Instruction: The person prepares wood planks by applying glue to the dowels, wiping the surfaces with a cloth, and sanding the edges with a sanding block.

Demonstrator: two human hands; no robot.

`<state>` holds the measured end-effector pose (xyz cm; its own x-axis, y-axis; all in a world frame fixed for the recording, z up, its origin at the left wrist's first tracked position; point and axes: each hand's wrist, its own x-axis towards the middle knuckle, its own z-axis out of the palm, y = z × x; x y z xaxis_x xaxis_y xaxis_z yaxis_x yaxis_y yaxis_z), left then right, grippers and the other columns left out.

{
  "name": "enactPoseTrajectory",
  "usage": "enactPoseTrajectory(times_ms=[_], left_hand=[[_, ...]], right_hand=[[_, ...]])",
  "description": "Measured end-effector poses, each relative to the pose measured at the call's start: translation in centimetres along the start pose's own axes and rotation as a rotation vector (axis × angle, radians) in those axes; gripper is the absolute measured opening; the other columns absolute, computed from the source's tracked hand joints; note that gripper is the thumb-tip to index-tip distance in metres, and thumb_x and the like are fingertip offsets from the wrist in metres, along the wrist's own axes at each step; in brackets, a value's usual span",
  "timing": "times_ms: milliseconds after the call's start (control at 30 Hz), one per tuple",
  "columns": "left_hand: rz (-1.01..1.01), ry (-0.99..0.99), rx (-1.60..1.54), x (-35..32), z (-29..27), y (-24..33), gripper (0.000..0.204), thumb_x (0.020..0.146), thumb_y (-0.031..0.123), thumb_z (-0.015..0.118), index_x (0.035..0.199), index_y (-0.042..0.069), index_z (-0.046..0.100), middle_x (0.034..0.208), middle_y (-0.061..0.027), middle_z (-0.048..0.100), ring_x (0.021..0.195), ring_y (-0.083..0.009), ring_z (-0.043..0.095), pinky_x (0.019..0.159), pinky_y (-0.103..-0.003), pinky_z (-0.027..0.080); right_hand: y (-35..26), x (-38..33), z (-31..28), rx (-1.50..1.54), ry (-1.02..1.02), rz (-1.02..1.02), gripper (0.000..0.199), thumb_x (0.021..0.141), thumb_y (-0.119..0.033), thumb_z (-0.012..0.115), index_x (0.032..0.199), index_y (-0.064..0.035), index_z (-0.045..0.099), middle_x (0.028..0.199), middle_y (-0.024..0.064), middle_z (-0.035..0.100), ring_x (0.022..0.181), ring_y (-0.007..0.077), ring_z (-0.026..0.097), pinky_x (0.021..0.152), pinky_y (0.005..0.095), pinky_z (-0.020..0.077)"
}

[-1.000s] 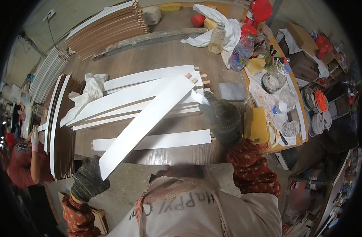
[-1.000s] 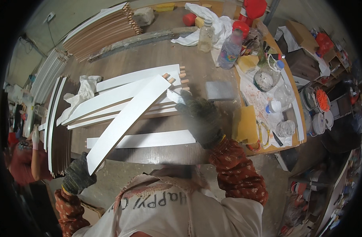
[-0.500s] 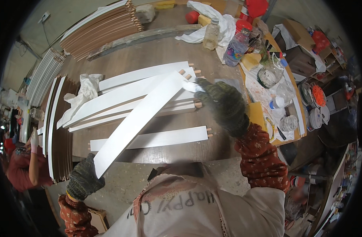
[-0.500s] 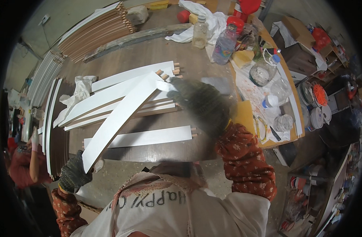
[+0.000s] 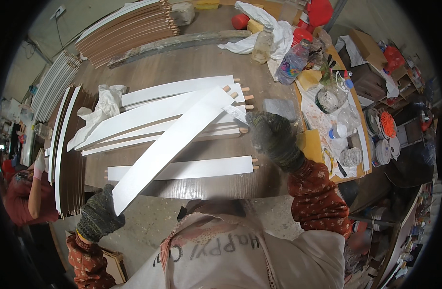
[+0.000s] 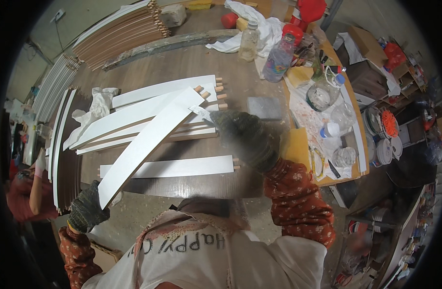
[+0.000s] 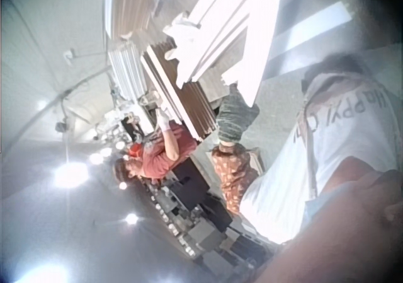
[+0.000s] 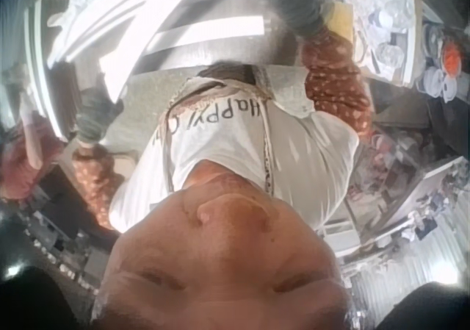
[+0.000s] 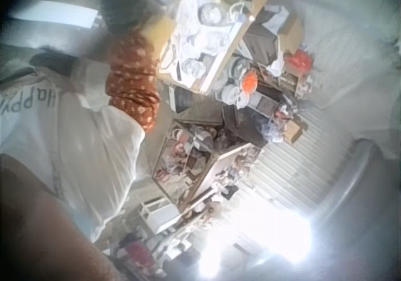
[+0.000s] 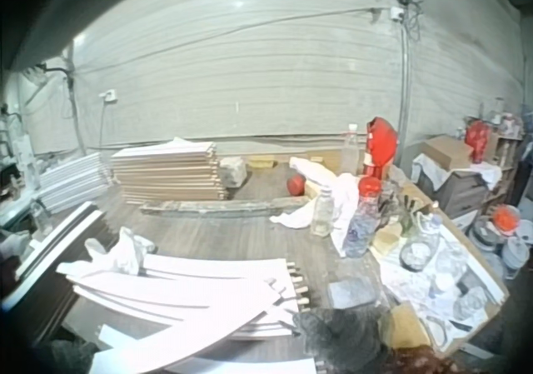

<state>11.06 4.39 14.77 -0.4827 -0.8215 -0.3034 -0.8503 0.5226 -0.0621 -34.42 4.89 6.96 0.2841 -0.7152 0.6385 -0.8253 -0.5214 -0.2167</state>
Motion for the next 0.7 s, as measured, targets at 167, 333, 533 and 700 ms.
enactPoseTrajectory(times_ms=[167, 333, 533, 700], left_hand=[[-0.008, 0.029, -0.056, 0.0, 0.0, 0.0, 0.067, 0.062, 0.024, 0.07, 0.115, -0.009, 0.046, 0.082, -0.0221, 0.058, 0.076, -0.0374, 0.06, 0.067, -0.044, 0.05], [-0.06, -0.021, -0.053, 0.2, -0.6, 0.5, 0.06, 0.061, 0.022, 0.071, 0.111, -0.004, 0.047, 0.083, -0.021, 0.058, 0.075, -0.038, 0.06, 0.066, -0.045, 0.05], [-0.105, -0.055, -0.13, 0.8, -1.4, 1.3, 0.058, 0.062, 0.021, 0.07, 0.11, -0.001, 0.048, 0.086, -0.0197, 0.058, 0.078, -0.0379, 0.06, 0.068, -0.045, 0.05], [0.007, 0.025, -0.088, 0.2, 0.1, 0.1, 0.059, 0.065, 0.016, 0.069, 0.118, 0.001, 0.047, 0.081, -0.0204, 0.062, 0.07, -0.039, 0.062, 0.061, -0.046, 0.05]], right_hand=[[0.1, 0.5, 0.1, 0.191, -0.065, 0.14, 0.039, 0.078, -0.002, 0.058, 0.117, -0.0017, 0.056, 0.092, 0.0136, 0.062, 0.078, 0.0284, 0.062, 0.068, 0.0382, 0.0519], [0.9, 0.5, -0.3, 0.098, -0.001, -0.017, 0.034, 0.08, 0.002, 0.053, 0.113, 0.0019, 0.058, 0.086, 0.0168, 0.065, 0.069, 0.0291, 0.063, 0.061, 0.0364, 0.0523], [0.8, 2.0, 0.3, 0.163, 0.156, -0.112, 0.028, 0.085, -0.005, 0.052, 0.112, 0.0008, 0.059, 0.084, 0.0138, 0.066, 0.067, 0.0278, 0.063, 0.056, 0.0361, 0.0513], [-0.2, 2.3, -1.6, 0.19, -0.119, 0.149, 0.026, 0.083, -0.002, 0.054, 0.107, 0.0033, 0.06, 0.089, 0.0169, 0.066, 0.073, 0.0323, 0.065, 0.062, 0.0393, 0.0531]])
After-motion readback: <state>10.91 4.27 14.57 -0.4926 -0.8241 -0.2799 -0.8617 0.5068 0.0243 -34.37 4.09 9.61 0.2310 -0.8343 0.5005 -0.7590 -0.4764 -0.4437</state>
